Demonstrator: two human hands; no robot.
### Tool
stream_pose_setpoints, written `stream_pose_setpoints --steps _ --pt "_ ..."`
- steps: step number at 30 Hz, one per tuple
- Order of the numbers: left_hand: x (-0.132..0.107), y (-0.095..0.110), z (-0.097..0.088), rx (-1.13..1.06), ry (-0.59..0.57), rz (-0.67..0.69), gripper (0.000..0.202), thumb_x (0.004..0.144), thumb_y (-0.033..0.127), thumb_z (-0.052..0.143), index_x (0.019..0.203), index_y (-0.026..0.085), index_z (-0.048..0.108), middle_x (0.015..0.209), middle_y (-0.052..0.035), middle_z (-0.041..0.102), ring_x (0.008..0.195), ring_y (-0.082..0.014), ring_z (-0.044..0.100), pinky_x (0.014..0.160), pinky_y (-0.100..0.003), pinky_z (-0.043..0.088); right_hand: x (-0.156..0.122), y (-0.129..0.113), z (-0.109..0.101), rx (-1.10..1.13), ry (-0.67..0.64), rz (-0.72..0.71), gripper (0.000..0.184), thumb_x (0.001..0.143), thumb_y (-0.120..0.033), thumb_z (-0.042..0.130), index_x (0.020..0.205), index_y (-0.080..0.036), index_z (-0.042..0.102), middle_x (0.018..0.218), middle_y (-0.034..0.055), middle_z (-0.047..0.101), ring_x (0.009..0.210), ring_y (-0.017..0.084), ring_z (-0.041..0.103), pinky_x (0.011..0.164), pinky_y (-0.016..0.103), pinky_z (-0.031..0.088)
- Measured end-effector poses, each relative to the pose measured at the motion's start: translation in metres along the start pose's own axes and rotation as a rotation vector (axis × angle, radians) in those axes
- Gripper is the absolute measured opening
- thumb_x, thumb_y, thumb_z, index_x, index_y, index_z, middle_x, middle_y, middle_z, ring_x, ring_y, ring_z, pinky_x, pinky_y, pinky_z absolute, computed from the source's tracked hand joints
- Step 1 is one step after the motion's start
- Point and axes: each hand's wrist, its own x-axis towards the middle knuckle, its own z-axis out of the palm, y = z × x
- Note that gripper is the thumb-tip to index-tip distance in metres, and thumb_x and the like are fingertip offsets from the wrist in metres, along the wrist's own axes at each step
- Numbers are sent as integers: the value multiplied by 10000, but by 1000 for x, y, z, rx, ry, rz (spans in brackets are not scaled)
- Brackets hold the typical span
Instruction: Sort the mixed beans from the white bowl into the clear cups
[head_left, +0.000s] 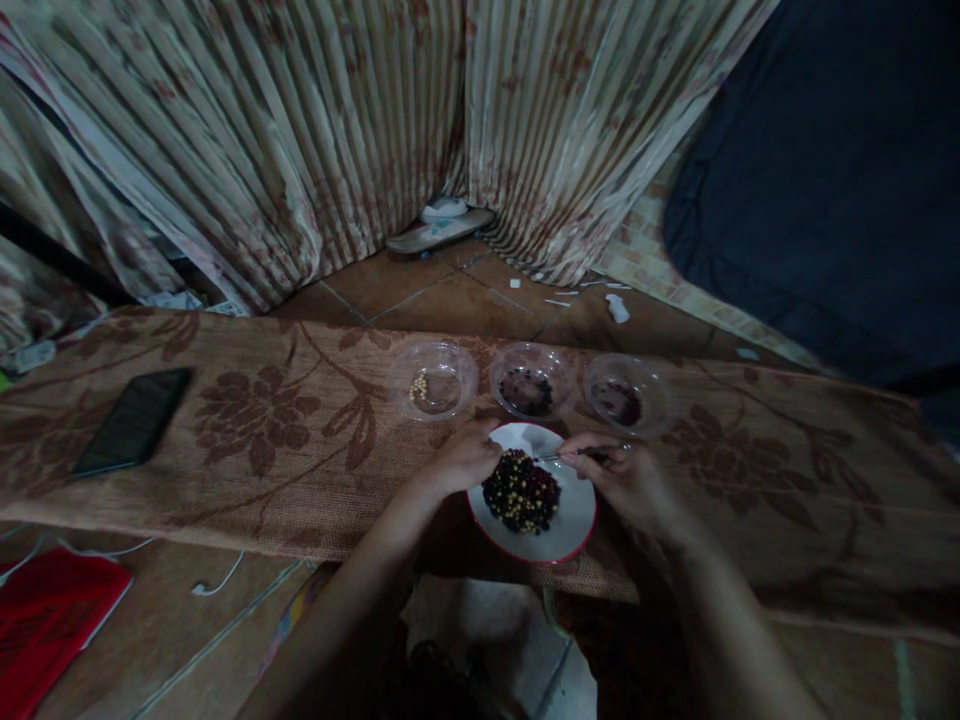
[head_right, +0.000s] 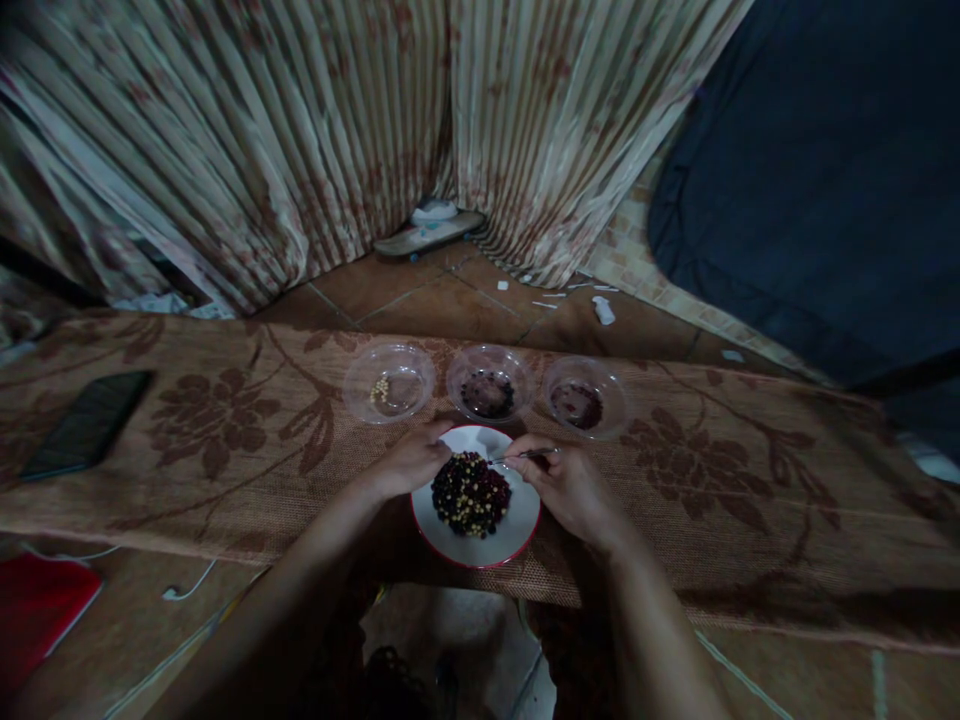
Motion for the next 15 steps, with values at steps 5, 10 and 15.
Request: stream_pose_setpoints --steps 5,10,15 --pt "0 0 -1 4 -1 3 269 788 89 423 959 161 619 980 -85 685 885 -199 639 834 -336 497 -2 -7 -2 98 95 -22 236 800 -429 666 813 -200 723 803 45 719 737 191 643 637 282 523" --pt "2 -4 0 -5 12 7 264 778 97 438 952 178 619 965 -66 687 874 -202 634 828 -338 494 -4 -18 -22 174 291 -33 198 769 -394 703 772 -197 719 736 45 702 600 154 600 542 268 507" --pt "1 0 -1 7 22 -4 243 783 130 431 927 197 616 951 -69 698 917 -228 635 865 -355 483 1 5 -55 131 752 -48 180 761 -361 711 783 -184 686 615 1 628 546 132 566 520 253 471"
